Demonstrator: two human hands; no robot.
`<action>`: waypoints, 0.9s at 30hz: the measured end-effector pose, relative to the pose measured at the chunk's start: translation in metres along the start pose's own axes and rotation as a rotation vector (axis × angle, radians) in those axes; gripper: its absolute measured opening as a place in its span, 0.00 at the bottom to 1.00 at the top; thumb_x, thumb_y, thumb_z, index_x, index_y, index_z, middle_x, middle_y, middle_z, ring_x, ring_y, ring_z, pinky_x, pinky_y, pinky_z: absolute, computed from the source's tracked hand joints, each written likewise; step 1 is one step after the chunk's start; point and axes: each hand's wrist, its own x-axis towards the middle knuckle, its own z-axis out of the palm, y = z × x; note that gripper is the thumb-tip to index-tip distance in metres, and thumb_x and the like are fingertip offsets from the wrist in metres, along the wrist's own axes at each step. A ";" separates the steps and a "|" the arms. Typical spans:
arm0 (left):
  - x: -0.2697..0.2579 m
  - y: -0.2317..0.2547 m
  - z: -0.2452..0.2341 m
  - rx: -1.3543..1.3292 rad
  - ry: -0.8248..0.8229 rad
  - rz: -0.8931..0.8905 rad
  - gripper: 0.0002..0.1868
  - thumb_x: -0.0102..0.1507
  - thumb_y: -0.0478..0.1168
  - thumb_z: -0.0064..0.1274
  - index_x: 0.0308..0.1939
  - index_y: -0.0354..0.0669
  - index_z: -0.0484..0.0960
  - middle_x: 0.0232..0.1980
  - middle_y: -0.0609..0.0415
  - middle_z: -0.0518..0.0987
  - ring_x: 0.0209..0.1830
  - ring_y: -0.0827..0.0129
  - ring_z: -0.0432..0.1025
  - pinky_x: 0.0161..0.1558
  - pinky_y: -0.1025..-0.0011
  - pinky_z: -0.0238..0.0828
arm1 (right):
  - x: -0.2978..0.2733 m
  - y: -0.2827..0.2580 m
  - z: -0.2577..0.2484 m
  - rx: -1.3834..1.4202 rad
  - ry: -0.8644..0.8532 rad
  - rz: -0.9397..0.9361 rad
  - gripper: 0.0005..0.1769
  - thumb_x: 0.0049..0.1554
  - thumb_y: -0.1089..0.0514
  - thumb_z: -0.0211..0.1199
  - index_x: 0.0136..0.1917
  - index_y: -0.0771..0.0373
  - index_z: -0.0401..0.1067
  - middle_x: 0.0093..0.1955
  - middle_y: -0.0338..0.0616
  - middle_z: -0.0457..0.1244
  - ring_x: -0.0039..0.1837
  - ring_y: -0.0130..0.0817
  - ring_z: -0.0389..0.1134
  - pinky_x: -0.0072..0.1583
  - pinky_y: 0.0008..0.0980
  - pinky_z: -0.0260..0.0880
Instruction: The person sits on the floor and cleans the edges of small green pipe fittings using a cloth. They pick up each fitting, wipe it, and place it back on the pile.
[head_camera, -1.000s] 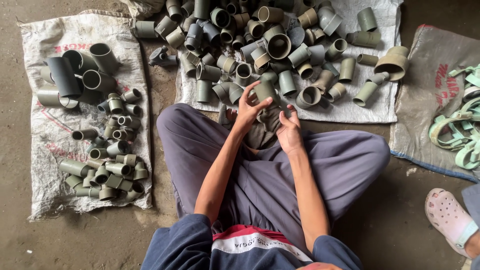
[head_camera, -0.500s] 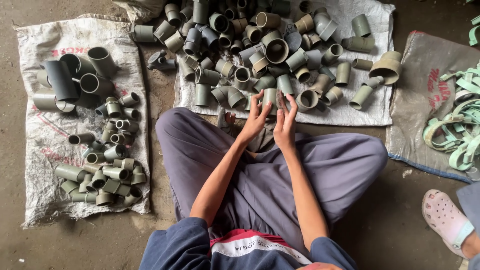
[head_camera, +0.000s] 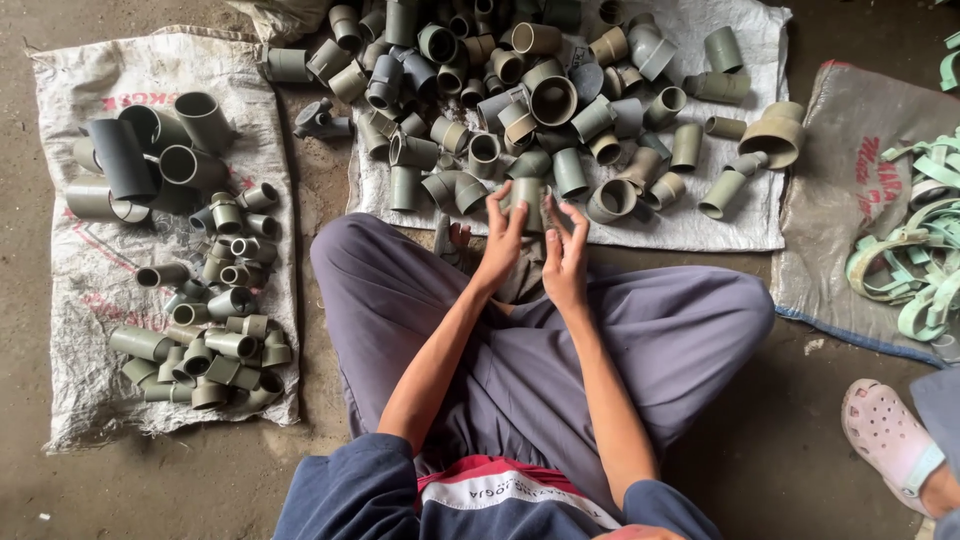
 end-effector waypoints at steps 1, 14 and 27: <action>0.002 -0.010 -0.005 0.001 0.000 -0.002 0.29 0.76 0.45 0.41 0.78 0.49 0.49 0.62 0.30 0.72 0.54 0.56 0.71 0.56 0.53 0.73 | -0.003 -0.001 0.001 0.001 0.000 0.002 0.20 0.69 0.65 0.43 0.73 0.63 0.51 0.76 0.60 0.57 0.76 0.49 0.58 0.74 0.49 0.58; -0.001 -0.003 -0.002 0.363 -0.115 -0.146 0.40 0.67 0.56 0.59 0.76 0.50 0.57 0.67 0.31 0.69 0.66 0.45 0.67 0.64 0.49 0.64 | -0.004 0.034 -0.014 0.181 0.110 0.113 0.31 0.70 0.66 0.41 0.84 0.56 0.44 0.80 0.61 0.51 0.81 0.45 0.50 0.78 0.46 0.52; -0.002 -0.013 -0.003 0.003 -0.158 -0.021 0.27 0.74 0.43 0.49 0.76 0.49 0.61 0.57 0.35 0.78 0.53 0.58 0.75 0.55 0.52 0.75 | 0.002 0.070 -0.015 0.254 0.188 0.085 0.32 0.69 0.70 0.42 0.84 0.56 0.47 0.76 0.62 0.57 0.77 0.45 0.56 0.76 0.45 0.58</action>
